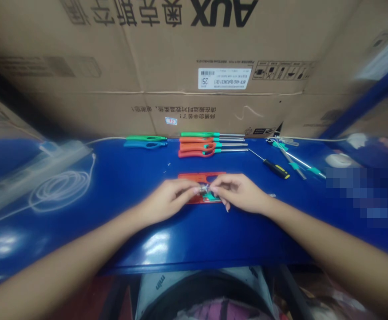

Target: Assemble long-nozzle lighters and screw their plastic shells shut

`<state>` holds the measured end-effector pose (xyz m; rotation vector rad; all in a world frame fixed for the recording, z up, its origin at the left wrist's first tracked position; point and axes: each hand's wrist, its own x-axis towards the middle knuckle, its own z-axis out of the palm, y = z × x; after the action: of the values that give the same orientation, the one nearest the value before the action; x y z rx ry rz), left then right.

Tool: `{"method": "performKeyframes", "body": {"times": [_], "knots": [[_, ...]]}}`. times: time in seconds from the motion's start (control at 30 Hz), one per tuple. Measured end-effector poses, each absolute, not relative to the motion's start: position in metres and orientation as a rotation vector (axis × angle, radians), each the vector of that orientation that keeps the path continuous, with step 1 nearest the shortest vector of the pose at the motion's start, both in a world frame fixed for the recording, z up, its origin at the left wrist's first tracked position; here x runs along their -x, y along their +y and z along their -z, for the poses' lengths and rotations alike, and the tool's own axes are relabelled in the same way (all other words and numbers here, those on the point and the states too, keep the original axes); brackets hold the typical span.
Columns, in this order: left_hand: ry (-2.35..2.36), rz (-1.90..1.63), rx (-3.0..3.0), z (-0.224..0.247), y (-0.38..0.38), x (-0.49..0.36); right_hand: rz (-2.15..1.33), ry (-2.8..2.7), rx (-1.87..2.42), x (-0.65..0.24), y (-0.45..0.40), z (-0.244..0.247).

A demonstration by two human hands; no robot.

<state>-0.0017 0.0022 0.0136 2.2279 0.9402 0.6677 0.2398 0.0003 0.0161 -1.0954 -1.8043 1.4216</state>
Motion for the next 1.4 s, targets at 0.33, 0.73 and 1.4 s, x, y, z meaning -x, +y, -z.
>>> {"method": "performKeyframes", "body": {"times": [0.33,0.73,1.4], "knots": [[0.885,-0.647,-2.303,-0.0123,0.0022,0.0045,-1.337,-1.902,1.071,-0.2421,0.0000,-0.0119],[0.838,-0.659,-2.341,-0.0100,0.0022,0.0033,-1.300,-1.933,1.065,-0.2411,-0.0003,-0.0108],[0.788,-0.599,-2.303,-0.0086,-0.0016,0.0014,-1.241,-2.012,1.042,-0.2414,-0.0009,-0.0123]]}}
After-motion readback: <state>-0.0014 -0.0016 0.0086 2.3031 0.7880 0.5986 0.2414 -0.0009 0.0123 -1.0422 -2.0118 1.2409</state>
